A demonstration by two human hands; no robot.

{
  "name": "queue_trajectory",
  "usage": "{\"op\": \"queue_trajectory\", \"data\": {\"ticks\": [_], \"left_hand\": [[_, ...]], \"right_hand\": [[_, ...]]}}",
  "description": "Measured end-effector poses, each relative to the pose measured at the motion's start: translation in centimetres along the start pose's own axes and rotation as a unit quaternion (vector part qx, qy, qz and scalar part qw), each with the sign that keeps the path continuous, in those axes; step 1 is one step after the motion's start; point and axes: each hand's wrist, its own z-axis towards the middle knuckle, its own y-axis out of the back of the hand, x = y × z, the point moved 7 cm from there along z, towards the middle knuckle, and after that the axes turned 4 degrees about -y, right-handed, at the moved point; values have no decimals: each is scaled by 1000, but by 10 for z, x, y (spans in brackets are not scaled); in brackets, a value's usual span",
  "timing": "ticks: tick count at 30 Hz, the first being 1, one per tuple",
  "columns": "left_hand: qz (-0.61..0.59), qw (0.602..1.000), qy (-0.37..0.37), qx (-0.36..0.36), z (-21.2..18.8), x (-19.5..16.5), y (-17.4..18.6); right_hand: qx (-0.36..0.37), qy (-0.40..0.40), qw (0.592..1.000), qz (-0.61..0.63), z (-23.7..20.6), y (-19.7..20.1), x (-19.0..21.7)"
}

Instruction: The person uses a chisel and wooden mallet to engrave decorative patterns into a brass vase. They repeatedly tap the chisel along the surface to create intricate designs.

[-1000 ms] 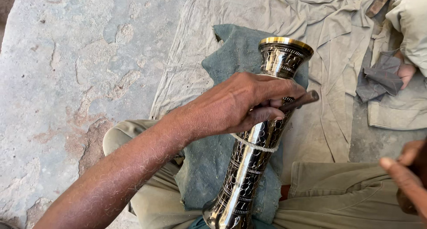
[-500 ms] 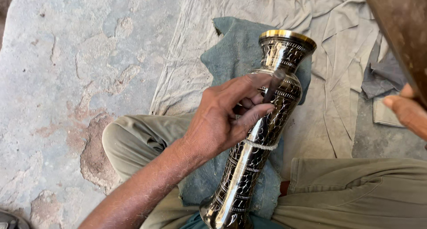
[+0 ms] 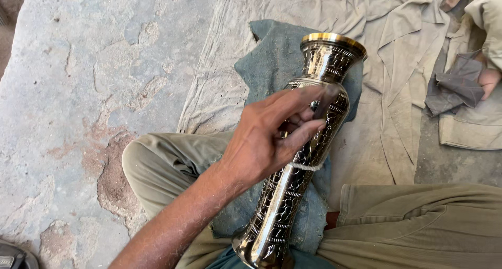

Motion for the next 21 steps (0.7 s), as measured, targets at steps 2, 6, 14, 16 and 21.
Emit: {"op": "queue_trajectory", "data": {"ticks": [2,6,14,16,21], "left_hand": [[17,999,-14,25,4,-5,-2],[29,998,-1,47,10,-10,0],[69,989,-54,118,20,-19,-6],[70,981,-106,147,24,-24,-8],[38,963,-105,245,36,-27,-19]], "right_hand": [[0,-3,1000,-1,0,-2,-10],[5,-23,1000,-3,-7,-11,-36],[12,3,1000,12,-119,-62,-83],[63,-108,990,64,-150,-74,-96],[-25,-174,966,190,-207,-85,-58]]}}
